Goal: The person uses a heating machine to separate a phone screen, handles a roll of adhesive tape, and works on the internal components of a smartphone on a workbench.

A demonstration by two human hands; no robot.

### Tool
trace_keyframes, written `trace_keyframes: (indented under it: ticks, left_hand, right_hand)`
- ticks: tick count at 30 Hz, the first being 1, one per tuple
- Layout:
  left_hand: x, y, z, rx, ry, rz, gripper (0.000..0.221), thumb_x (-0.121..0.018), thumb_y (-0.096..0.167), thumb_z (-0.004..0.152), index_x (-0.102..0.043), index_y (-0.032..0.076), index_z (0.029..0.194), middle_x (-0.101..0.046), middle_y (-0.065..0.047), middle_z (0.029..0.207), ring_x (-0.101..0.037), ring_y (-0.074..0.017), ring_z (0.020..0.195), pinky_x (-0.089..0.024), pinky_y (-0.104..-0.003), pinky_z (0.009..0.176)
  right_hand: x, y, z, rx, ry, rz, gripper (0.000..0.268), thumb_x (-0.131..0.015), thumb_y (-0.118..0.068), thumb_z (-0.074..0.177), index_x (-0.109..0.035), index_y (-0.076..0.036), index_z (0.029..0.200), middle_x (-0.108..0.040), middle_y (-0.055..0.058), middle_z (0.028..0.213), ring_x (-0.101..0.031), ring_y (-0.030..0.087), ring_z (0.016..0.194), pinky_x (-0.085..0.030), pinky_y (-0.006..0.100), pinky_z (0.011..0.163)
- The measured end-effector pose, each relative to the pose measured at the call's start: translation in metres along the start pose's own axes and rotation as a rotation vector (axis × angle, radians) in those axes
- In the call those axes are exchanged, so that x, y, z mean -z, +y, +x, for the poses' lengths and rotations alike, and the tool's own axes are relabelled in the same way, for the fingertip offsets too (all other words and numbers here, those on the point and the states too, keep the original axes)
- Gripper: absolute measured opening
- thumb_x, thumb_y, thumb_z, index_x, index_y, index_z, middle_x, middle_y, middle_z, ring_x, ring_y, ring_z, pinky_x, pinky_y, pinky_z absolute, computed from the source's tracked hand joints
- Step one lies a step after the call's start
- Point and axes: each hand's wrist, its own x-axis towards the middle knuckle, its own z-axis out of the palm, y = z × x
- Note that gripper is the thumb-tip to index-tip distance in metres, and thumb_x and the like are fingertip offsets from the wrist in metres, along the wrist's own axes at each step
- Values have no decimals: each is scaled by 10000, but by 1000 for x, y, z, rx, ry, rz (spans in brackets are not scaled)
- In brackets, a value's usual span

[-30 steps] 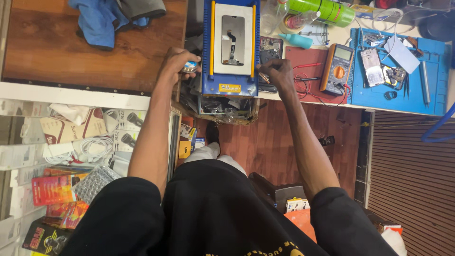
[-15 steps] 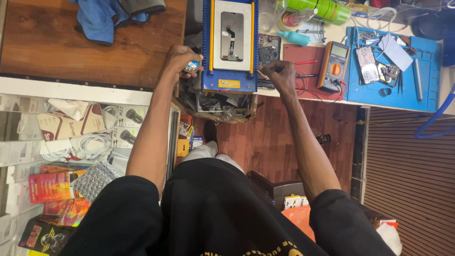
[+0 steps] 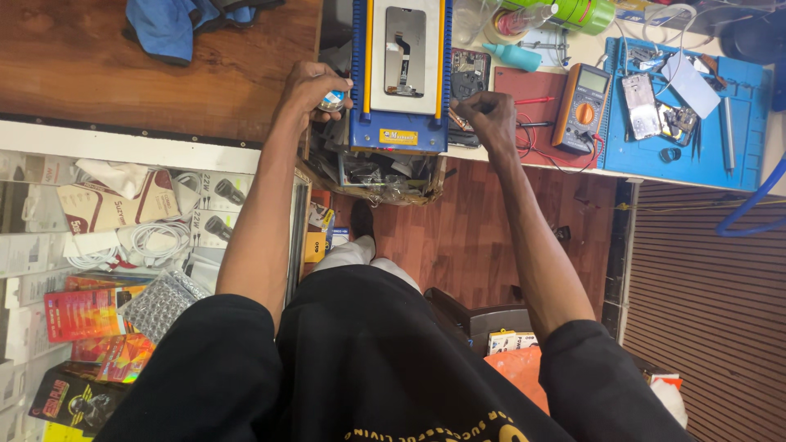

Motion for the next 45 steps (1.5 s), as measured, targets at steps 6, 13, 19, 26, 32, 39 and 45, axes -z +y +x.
trace_keyframes:
  ticks: [6,13,19,26,32,39,45]
  left_hand:
    - [-2,-1,5,22,43,41,173,-782,133,823,-689,5,893,-759,-160,736,-667,-144,453,-453,-229,315]
    - [-3,0,10,16,132,113,144,-761,91,836,-703,-22,904,-761,-173,713,-688,-163,450,-466,-242,305]
    - [1,3,11,-9,147,106,144,-761,91,846,-710,-31,902,-758,-172,718,-690,-164,456,-471,-239,311]
    - [-3,9,13,-42,106,121,158,-777,96,838,-698,-23,906,-756,-163,718,-703,-161,469,-465,-233,315]
    - [-1,5,22,-56,153,152,164,-777,107,841,-698,-25,896,-756,-156,701,-699,-161,455,-479,-237,315]
    - [4,5,29,-40,68,154,177,-777,107,840,-693,-24,925,-760,-176,730,-687,-158,463,-458,-234,316]
    - [12,7,19,9,-12,190,200,-780,120,836,-685,-20,943,-760,-180,752,-670,-153,461,-419,-238,312]
  right_hand:
    - [-3,0,6,-33,0,-20,252,-871,-283,799,-802,-46,847,-647,-12,639,-510,64,551,-365,270,517]
    - [-7,3,10,61,-8,-30,241,-867,-271,789,-811,-46,854,-717,19,687,-591,68,588,-451,261,558]
    - [-11,4,21,56,-33,-39,242,-849,-263,794,-797,-30,838,-723,29,699,-609,76,600,-475,270,576]
    - [-4,7,25,91,-30,-36,247,-868,-262,790,-793,-34,848,-729,23,711,-626,73,618,-485,261,597]
    - [-13,11,37,131,-29,-41,221,-866,-240,804,-794,-34,838,-728,39,713,-618,87,615,-477,272,594]
    - [-5,21,36,195,-63,-81,220,-871,-238,835,-784,-36,827,-739,45,729,-642,85,632,-491,267,612]
    - [-2,18,29,92,-111,-70,194,-866,-225,825,-794,-47,846,-744,25,729,-629,69,624,-473,262,593]
